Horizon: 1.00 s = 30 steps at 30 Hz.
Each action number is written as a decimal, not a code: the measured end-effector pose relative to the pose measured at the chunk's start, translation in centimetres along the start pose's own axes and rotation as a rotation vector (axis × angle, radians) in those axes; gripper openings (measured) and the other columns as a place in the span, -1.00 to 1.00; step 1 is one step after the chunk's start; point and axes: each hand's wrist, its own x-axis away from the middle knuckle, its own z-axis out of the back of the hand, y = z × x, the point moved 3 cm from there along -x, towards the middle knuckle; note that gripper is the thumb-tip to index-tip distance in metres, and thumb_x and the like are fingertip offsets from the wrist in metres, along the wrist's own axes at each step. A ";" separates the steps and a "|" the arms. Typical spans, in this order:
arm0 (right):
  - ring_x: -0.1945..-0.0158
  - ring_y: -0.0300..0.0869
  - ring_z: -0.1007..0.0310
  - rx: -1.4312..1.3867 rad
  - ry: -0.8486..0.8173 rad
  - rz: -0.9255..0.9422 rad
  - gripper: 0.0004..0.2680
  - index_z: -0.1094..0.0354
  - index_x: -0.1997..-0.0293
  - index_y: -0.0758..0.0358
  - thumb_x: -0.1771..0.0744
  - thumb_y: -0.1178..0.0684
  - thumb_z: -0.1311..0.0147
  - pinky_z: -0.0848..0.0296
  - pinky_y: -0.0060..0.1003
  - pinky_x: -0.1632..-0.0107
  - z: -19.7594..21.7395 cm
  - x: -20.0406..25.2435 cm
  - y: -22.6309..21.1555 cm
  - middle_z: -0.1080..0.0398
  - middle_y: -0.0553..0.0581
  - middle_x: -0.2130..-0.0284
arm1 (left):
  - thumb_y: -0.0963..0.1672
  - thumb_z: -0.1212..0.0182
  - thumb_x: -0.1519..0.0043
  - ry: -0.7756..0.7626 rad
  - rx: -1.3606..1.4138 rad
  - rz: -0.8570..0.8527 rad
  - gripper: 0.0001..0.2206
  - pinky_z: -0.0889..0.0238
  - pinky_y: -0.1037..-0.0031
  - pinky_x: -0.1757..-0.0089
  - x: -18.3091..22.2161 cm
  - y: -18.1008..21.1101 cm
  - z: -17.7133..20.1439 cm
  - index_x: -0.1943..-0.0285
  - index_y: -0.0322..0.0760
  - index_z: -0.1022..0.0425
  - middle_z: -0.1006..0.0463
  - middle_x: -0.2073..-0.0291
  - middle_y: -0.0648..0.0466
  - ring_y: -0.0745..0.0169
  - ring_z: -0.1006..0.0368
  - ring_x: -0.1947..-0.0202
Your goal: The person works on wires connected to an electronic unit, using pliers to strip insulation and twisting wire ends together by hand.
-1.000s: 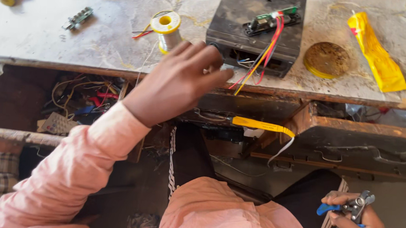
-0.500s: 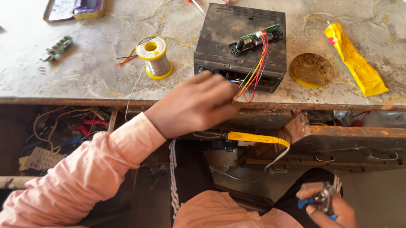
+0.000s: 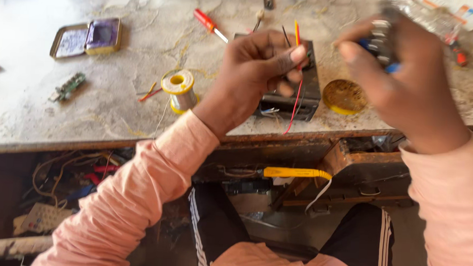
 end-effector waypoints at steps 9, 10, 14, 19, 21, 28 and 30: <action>0.26 -0.35 -0.39 -0.154 -0.014 0.095 -0.86 -0.45 0.05 0.33 -0.45 0.05 -0.22 -0.35 -0.42 0.13 -2.6 -2.2 0.5 -0.46 0.01 0.33 | -0.19 -0.34 -0.32 -0.106 -0.209 -0.233 -0.81 -0.51 0.53 0.12 -0.5 -0.5 0.2 0.00 -0.48 -0.52 -0.66 0.20 0.03 0.37 -0.62 0.21; 0.30 -0.35 -0.39 -0.137 -0.019 0.088 -0.86 -0.45 0.07 0.33 -0.45 0.05 -0.23 -0.35 -0.42 0.14 -2.7 -2.3 0.3 -0.46 0.02 0.36 | -0.19 -0.33 -0.33 -0.105 -0.206 -0.231 -0.82 -0.51 0.52 0.14 -0.7 -0.7 0.2 0.00 -0.49 -0.50 -0.64 0.21 0.04 0.36 -0.62 0.22; 0.24 -0.35 -0.49 -0.297 0.010 -0.001 -0.86 -0.36 0.15 0.30 -0.40 0.03 -0.15 -0.45 -0.44 0.13 -3.3 -2.2 0.6 -0.47 -0.02 0.35 | -0.19 -0.28 -0.39 -0.164 -0.162 -0.234 -0.82 -0.47 0.51 0.16 -0.4 -1.2 0.3 -0.05 -0.48 -0.45 -0.58 0.21 0.06 0.34 -0.58 0.25; 0.12 -0.25 -0.48 -0.420 0.036 0.003 -0.91 -0.36 0.07 0.35 -0.47 0.13 -0.09 -0.46 -0.34 -0.03 -3.8 -1.4 2.2 -0.48 0.12 0.22 | -0.16 -0.21 -0.41 -0.150 -0.078 -0.203 -0.80 -0.43 0.54 0.21 -0.6 -1.1 0.8 -0.09 -0.45 -0.46 -0.61 0.25 0.04 0.39 -0.50 0.32; 0.06 -0.23 -0.51 -0.465 0.021 -0.025 -0.93 -0.34 0.00 0.32 -0.47 0.15 -0.06 -0.50 -0.31 -0.09 -4.2 -0.9 2.8 -0.49 0.13 0.15 | -0.17 -0.21 -0.39 -0.086 -0.056 -0.178 -0.81 -0.43 0.54 0.24 -0.5 -1.2 1.2 -0.07 -0.46 -0.45 -0.60 0.28 0.04 0.39 -0.50 0.34; 0.06 0.08 -0.48 0.269 -0.064 0.189 -0.70 -0.31 -0.12 0.35 -0.28 0.36 0.02 -0.24 -0.05 -0.07 -5.5 -0.4 2.7 -0.45 0.25 0.12 | -0.17 -0.21 -0.40 -0.064 -0.062 -0.142 -0.80 -0.44 0.54 0.20 -0.4 -0.8 1.3 -0.08 -0.48 -0.46 -0.61 0.25 0.05 0.40 -0.51 0.31; 0.09 0.15 -0.43 0.278 -0.078 0.164 -0.69 -0.29 -0.06 0.35 -0.22 0.37 0.05 -0.18 -0.03 -0.03 -5.6 -0.2 2.5 -0.41 0.26 0.17 | -0.16 -0.22 -0.40 -0.079 -0.052 -0.130 -0.78 -0.45 0.53 0.18 -0.3 -0.8 1.2 -0.11 -0.49 -0.47 -0.62 0.23 0.04 0.39 -0.51 0.29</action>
